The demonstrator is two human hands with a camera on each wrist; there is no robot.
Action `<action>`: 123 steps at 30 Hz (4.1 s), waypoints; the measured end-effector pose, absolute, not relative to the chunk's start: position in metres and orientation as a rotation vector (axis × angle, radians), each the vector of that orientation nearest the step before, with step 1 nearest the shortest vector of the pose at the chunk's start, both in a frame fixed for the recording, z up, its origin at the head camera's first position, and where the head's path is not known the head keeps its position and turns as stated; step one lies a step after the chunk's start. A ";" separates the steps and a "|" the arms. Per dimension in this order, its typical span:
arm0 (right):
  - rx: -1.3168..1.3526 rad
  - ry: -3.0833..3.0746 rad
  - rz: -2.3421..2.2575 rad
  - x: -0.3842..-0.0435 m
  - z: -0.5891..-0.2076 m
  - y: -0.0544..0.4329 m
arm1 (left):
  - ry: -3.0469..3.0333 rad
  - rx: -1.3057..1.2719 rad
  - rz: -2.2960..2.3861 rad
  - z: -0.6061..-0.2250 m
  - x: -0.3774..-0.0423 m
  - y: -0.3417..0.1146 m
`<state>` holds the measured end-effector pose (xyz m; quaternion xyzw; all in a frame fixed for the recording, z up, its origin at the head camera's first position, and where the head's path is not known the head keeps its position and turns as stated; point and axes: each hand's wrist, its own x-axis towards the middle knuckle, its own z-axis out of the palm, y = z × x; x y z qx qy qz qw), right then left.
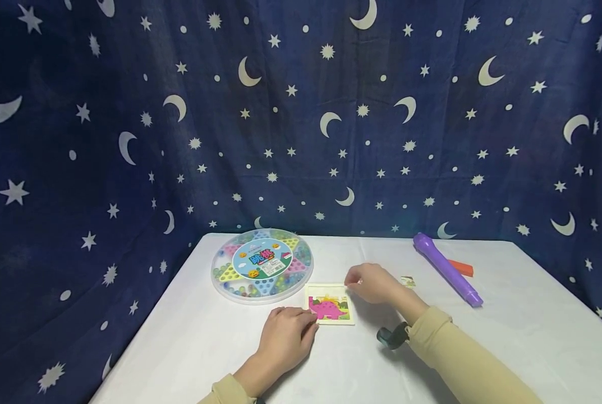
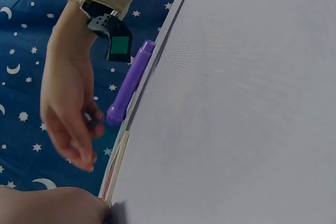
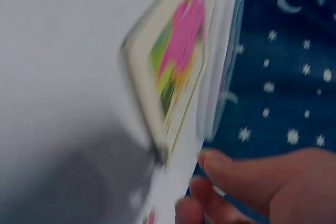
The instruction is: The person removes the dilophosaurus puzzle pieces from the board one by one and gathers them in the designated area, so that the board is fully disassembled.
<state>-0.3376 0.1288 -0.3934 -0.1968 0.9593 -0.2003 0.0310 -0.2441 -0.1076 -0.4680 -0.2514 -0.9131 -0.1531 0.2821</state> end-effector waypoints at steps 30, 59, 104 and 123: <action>-1.035 2.824 -0.647 -0.327 -0.418 0.075 | -2.373 -0.727 -0.368 -0.470 -0.247 -0.103; -0.863 2.784 -0.661 -0.328 -0.417 0.066 | -2.376 -0.705 -0.381 -0.471 -0.248 -0.105; -0.719 2.800 -0.832 -0.335 -0.413 0.078 | -2.688 -0.697 -0.055 -0.462 -0.242 -0.090; -0.663 2.763 -1.002 -0.348 -0.403 0.106 | -2.644 -0.666 -0.045 -0.464 -0.243 -0.089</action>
